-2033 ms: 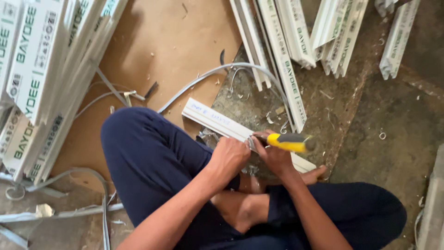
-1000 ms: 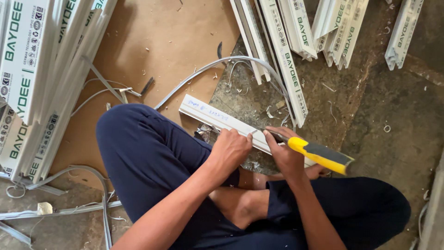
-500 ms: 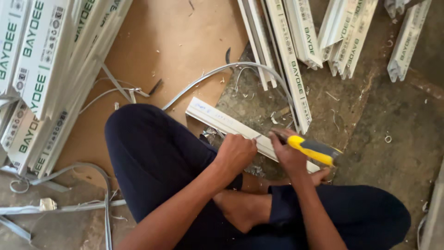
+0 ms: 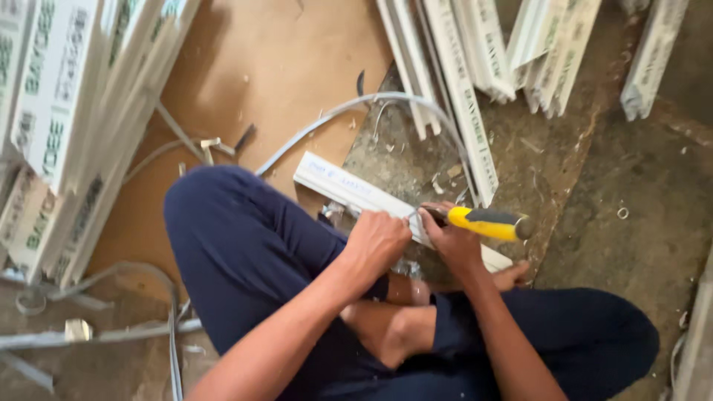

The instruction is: The person sits on the floor and uses a yellow-handled utility knife to strip a thin plastic strip from a white profile. They repeatedly score and peel the strip along the length of the profile, handling several profiles one at a time.

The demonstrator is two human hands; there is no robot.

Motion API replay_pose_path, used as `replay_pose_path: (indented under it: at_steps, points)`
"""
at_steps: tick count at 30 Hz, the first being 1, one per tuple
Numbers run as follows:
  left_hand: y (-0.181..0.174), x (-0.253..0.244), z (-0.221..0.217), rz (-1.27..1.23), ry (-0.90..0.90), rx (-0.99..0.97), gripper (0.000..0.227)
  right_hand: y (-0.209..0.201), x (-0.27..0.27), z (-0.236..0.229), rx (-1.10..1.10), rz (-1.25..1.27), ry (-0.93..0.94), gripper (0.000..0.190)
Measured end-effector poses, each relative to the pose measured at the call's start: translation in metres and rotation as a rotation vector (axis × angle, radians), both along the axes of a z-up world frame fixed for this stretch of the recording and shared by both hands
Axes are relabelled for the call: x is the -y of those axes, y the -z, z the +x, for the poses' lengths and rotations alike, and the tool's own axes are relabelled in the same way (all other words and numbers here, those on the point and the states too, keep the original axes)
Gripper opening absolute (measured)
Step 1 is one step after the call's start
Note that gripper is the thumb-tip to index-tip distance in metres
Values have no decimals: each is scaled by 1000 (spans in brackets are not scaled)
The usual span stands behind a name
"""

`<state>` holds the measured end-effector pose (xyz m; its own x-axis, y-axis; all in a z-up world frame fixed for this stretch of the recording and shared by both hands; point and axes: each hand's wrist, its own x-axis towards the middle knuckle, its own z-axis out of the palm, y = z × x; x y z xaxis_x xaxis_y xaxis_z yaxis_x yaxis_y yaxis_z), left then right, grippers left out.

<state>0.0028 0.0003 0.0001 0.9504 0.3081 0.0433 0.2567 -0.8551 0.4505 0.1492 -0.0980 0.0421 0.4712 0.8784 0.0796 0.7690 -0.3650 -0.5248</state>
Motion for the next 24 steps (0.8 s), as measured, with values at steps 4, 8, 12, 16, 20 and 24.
replay_pose_path:
  at_steps: [4, 8, 12, 16, 20, 24]
  points:
    - [2, -9, 2, 18, -26, 63, 16, -3, -9, 5, -350, -99, 284, 17]
    - [2, 0, 0, -26, 19, -39, 15, -5, 3, -3, -135, 39, -85, 17]
    - [4, -5, 3, -23, -26, 43, 18, -8, -5, 0, -220, 50, 97, 16]
    - [7, 3, 1, -43, 0, -36, 14, -7, 2, -2, -61, 2, -42, 14]
    - [6, -6, 2, -11, -50, 60, 15, -5, -9, 5, -297, -176, 294, 17]
    - [7, 4, 1, -63, 0, -26, 14, 1, 6, -1, -135, 78, -5, 15]
